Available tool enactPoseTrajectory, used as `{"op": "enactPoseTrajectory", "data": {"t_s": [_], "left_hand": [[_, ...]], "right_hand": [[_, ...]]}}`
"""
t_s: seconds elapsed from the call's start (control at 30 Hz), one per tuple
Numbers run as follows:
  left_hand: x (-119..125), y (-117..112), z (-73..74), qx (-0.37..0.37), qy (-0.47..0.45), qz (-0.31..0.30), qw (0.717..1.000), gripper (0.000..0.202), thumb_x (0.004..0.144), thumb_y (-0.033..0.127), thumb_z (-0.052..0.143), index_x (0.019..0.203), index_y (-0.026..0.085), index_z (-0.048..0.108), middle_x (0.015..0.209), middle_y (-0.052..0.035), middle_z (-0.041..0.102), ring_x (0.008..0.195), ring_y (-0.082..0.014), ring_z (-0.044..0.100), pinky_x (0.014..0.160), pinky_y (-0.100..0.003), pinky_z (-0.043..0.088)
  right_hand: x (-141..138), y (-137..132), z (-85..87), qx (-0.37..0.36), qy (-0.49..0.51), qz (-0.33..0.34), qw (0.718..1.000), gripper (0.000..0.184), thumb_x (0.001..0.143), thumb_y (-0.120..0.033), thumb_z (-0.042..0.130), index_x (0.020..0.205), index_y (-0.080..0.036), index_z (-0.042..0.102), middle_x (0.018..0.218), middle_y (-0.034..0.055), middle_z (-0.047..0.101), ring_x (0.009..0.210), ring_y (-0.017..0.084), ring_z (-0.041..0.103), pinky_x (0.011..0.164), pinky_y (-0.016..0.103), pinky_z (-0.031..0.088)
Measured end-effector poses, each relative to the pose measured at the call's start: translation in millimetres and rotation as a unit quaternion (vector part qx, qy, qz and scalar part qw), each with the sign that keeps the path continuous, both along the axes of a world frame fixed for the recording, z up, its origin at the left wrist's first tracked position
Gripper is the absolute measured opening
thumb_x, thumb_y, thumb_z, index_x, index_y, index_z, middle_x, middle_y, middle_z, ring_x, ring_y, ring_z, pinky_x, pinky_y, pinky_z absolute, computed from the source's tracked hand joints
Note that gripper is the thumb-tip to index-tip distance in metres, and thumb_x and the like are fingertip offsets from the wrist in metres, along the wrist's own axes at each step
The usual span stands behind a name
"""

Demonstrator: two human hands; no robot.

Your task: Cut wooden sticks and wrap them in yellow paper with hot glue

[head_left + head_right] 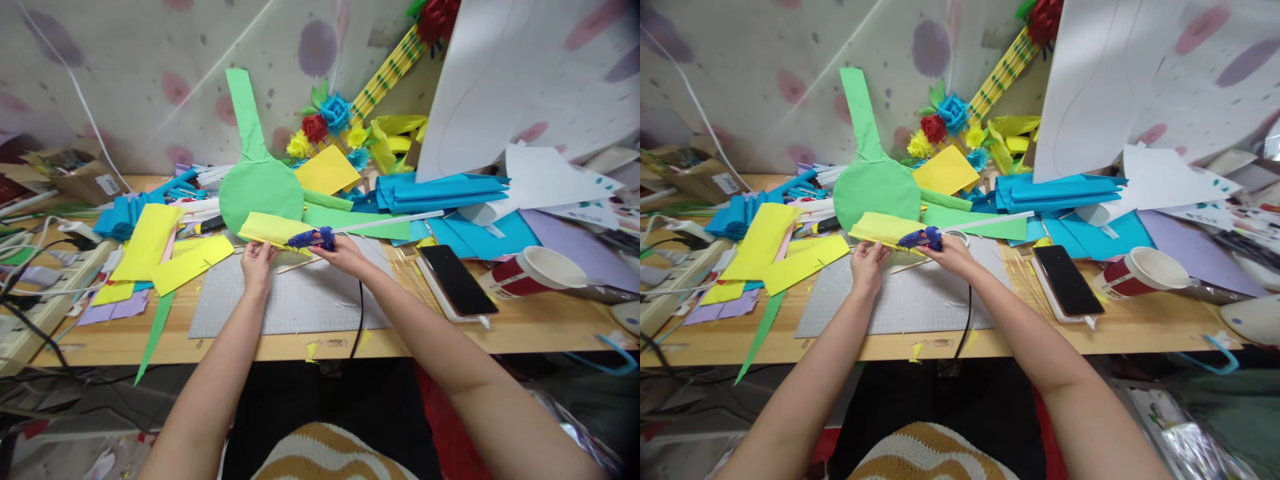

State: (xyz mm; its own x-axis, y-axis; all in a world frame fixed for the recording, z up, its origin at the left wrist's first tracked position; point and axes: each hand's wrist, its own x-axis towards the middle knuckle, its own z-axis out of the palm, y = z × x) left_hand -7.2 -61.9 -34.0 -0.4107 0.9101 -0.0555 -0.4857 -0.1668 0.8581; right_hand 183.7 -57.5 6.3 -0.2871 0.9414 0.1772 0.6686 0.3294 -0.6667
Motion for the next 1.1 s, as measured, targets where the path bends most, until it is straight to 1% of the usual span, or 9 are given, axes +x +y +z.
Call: {"op": "enactPoseTrajectory", "data": {"t_s": [0.17,0.33,0.43,0.63,0.73,0.8,1.0,1.03,1.1], "left_hand": [[0,-1,1.6,0.000,-0.009,0.003,1.000,0.036,0.055,0.024,0.074,0.076,0.017,0.047,0.062,0.0025,0.065,0.053,-0.0088,0.061,0.062,-0.023,0.051],[0,0,2.5,0.001,-0.007,0.014,1.000,0.035,0.056,0.024,0.074,0.077,0.017,0.047,0.061,0.0029,0.064,0.052,-0.0088,0.060,0.063,-0.023,0.051],[-1,0,2.2,0.002,-0.001,0.014,1.000,0.035,0.057,0.025,0.074,0.078,0.017,0.047,0.060,0.0028,0.064,0.053,-0.0091,0.061,0.064,-0.024,0.051],[-4,3,1.1,0.010,-0.003,0.025,1.000,0.037,0.055,0.026,0.074,0.079,0.017,0.047,0.060,0.0031,0.063,0.052,-0.0093,0.061,0.067,-0.027,0.052],[-5,4,0.7,0.010,-0.002,0.031,0.999,0.038,0.054,0.026,0.075,0.079,0.017,0.047,0.061,0.0034,0.063,0.052,-0.0094,0.061,0.069,-0.028,0.052],[-6,4,0.6,0.010,-0.001,0.035,0.999,0.038,0.054,0.027,0.074,0.079,0.018,0.047,0.058,0.0044,0.062,0.052,-0.0095,0.060,0.070,-0.029,0.052],[-7,4,2.7,0.006,-0.004,0.045,0.999,0.037,0.054,0.025,0.074,0.078,0.017,0.047,0.059,0.0042,0.062,0.052,-0.0096,0.061,0.068,-0.028,0.052],[-7,4,3.4,0.003,-0.003,0.046,0.999,0.036,0.054,0.025,0.073,0.078,0.017,0.047,0.059,0.0043,0.062,0.052,-0.0096,0.061,0.068,-0.028,0.052],[-7,4,4.8,0.000,-0.004,0.048,0.999,0.035,0.055,0.025,0.073,0.078,0.017,0.047,0.060,0.0044,0.062,0.052,-0.0095,0.061,0.068,-0.027,0.051]], "right_hand": [[-1,1,2.7,-0.007,-0.014,0.003,1.000,0.037,0.077,-0.047,0.054,0.096,-0.018,0.068,0.086,0.0046,0.068,0.078,0.018,0.060,0.066,0.025,0.042],[1,4,-0.7,-0.002,-0.013,0.005,1.000,0.038,0.076,-0.048,0.054,0.099,-0.020,0.067,0.089,0.0043,0.068,0.080,0.018,0.060,0.068,0.025,0.042],[5,3,-1.6,-0.001,-0.016,-0.003,1.000,0.037,0.076,-0.048,0.054,0.097,-0.020,0.067,0.087,0.0039,0.068,0.078,0.017,0.059,0.066,0.024,0.042],[13,-4,4.6,-0.014,-0.031,-0.021,0.999,0.036,0.075,-0.047,0.055,0.091,-0.017,0.069,0.078,0.0038,0.067,0.072,0.017,0.058,0.063,0.024,0.040],[17,-6,5.1,-0.030,-0.045,-0.031,0.998,0.036,0.075,-0.047,0.055,0.088,-0.017,0.069,0.078,0.0043,0.067,0.071,0.017,0.058,0.061,0.024,0.039],[21,-6,3.8,-0.034,-0.048,-0.036,0.998,0.036,0.075,-0.047,0.055,0.090,-0.018,0.068,0.080,0.0045,0.068,0.072,0.017,0.058,0.062,0.025,0.040],[43,-11,-1.9,-0.035,-0.051,-0.047,0.997,0.037,0.073,-0.050,0.056,0.093,-0.021,0.068,0.088,0.0047,0.069,0.080,0.019,0.060,0.067,0.026,0.043],[49,-13,-2.9,-0.036,-0.051,-0.057,0.996,0.038,0.073,-0.051,0.055,0.092,-0.021,0.068,0.087,0.0047,0.069,0.080,0.019,0.060,0.068,0.026,0.043],[63,-16,-5.6,-0.041,-0.042,-0.109,0.992,0.040,0.071,-0.053,0.056,0.088,-0.020,0.069,0.082,0.0054,0.068,0.077,0.019,0.061,0.066,0.027,0.043]]}}
